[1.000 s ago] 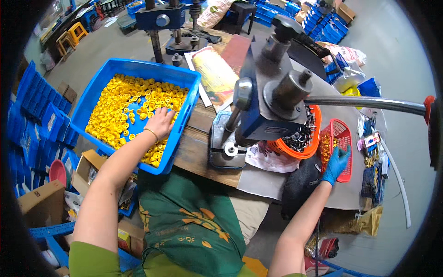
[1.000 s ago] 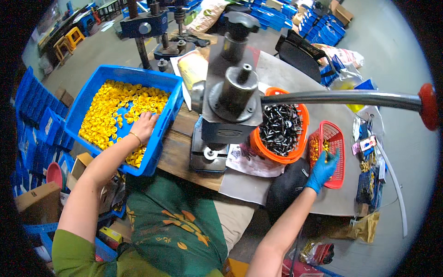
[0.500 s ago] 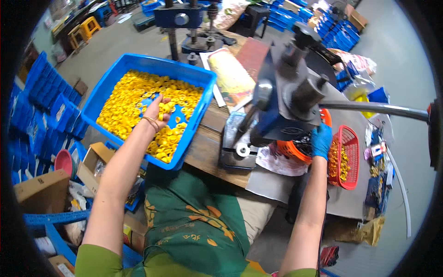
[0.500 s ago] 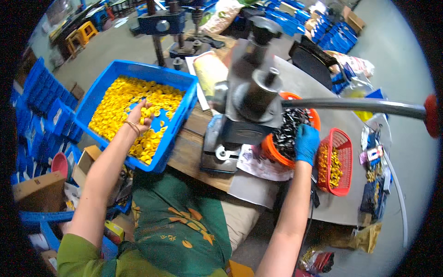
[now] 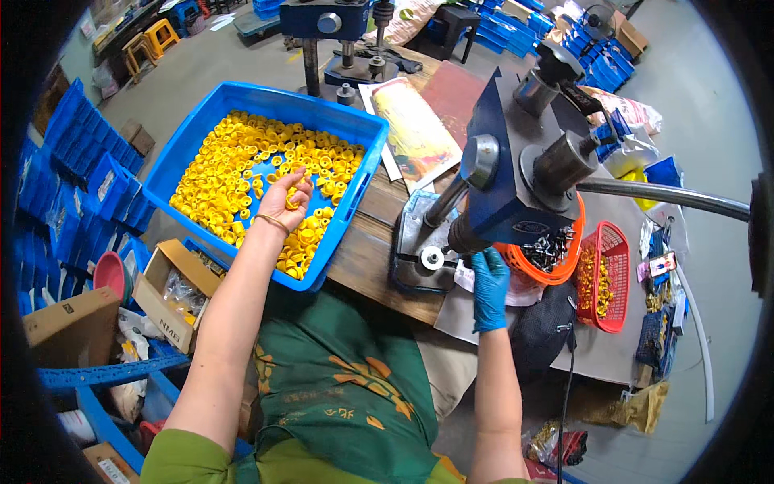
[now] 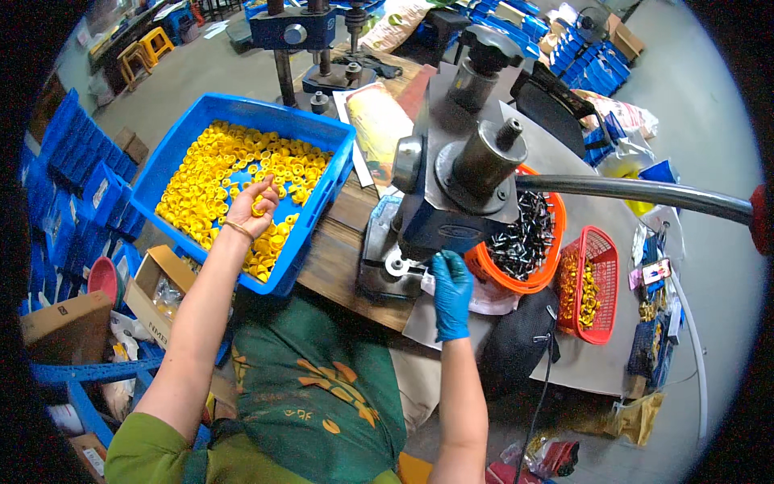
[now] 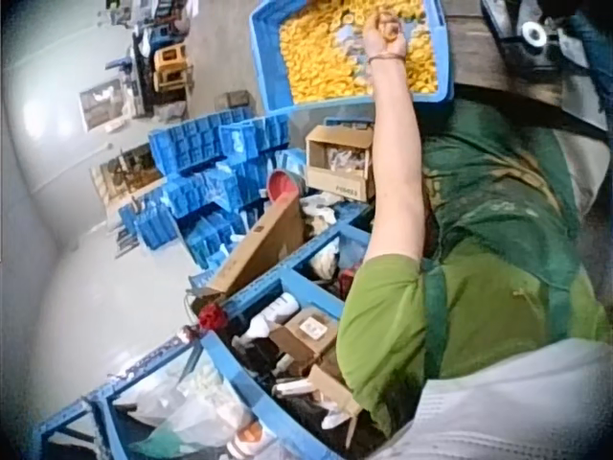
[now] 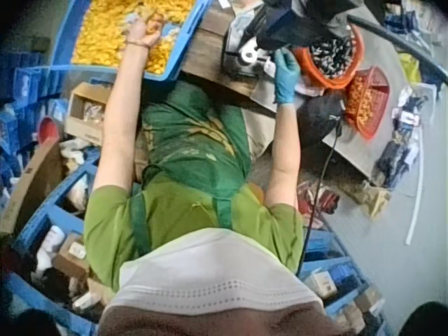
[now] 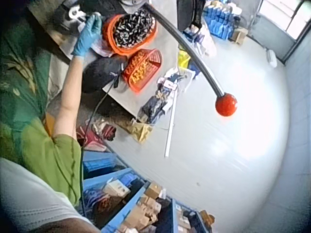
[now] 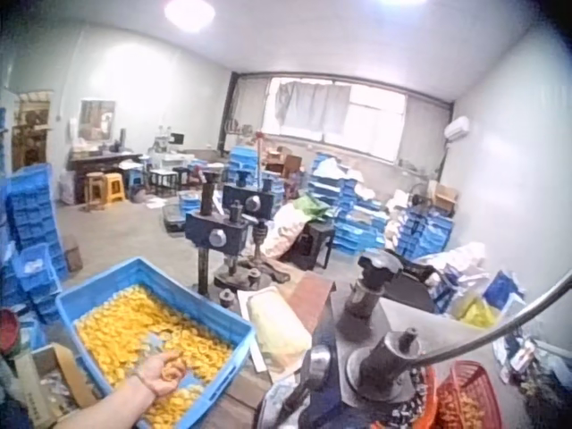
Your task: The person assembles components by placing plastic caps and metal fasteners into a manual press, pulling the lever to press them together, and placing the assembled pieces into a basket.
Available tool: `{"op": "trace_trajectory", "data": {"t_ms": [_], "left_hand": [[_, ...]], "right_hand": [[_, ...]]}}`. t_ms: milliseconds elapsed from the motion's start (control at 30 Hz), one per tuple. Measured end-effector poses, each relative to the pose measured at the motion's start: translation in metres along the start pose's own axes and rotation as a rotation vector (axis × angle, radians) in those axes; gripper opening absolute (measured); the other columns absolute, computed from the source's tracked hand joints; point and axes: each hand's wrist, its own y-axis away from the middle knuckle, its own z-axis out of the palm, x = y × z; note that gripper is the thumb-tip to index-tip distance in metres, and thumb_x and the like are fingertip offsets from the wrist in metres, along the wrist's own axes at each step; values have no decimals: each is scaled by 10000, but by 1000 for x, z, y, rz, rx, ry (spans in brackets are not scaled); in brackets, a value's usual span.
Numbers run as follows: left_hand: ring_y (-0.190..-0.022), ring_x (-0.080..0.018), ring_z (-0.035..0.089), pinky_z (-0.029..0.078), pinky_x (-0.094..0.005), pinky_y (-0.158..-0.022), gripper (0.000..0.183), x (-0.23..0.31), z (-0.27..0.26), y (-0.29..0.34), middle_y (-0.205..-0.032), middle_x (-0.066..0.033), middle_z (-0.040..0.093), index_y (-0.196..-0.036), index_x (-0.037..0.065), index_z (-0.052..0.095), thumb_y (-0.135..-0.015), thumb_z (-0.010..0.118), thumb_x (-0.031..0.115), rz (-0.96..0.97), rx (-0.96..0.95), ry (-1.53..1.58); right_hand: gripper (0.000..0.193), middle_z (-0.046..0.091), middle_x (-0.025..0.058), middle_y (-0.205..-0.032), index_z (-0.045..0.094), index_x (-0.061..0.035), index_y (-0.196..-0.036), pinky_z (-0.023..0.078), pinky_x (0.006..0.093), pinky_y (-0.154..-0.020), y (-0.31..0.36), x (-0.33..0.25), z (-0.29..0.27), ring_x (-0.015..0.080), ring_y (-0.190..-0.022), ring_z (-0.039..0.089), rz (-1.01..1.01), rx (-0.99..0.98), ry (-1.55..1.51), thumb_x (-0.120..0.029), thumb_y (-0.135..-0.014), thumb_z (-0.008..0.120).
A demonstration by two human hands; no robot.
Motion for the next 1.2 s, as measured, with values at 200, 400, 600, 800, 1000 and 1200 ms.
{"op": "trace_trajectory", "data": {"t_ms": [200,400,600,800,1000,1200], "left_hand": [[-565,-50,432,309,-147,-399,295,-77,44,46,-709,-1,481,-1073,76,488,-795,534,-10,23,-150,-590],[-689,-147,558,456,-265,-635,215,-182,17,44,-794,-62,591,-948,44,565,-758,639,112,605,-373,-1611],[-864,-318,541,457,-362,-749,244,-212,0,17,-988,-136,474,-956,49,563,-714,598,39,809,-565,-1801],[-846,-330,544,457,-373,-752,330,-209,8,19,-1000,-134,531,-1046,51,542,-725,616,83,783,-589,-1959],[-611,-137,509,407,-256,-517,167,-205,-3,24,-695,-16,518,-915,34,573,-788,620,132,669,-300,-1430],[-488,-47,395,272,-171,-387,104,-198,-6,31,-633,43,459,-892,115,539,-828,587,181,-11,19,-755]], "right_hand": [[165,578,-7,-861,586,-1,-975,427,196,-670,-2,27,-4,59,-747,503,18,24,-66,-62,-822,590],[129,591,-7,-848,599,-13,-951,431,203,-677,10,8,-3,61,-735,516,6,-10,-73,-71,-844,558],[133,617,30,-850,604,-16,-947,462,229,-690,20,3,-12,89,-745,561,11,12,-120,-92,-854,546],[145,615,24,-885,602,-5,-966,455,218,-703,17,10,2,80,-769,551,-11,-9,-77,-67,-842,562],[153,612,13,-863,604,1,-965,442,219,-693,5,43,15,71,-757,527,-80,-10,-27,-53,-824,578],[107,542,119,-733,556,-21,-860,415,331,-589,8,23,21,248,-657,523,-471,-57,490,-108,-804,585]]}}
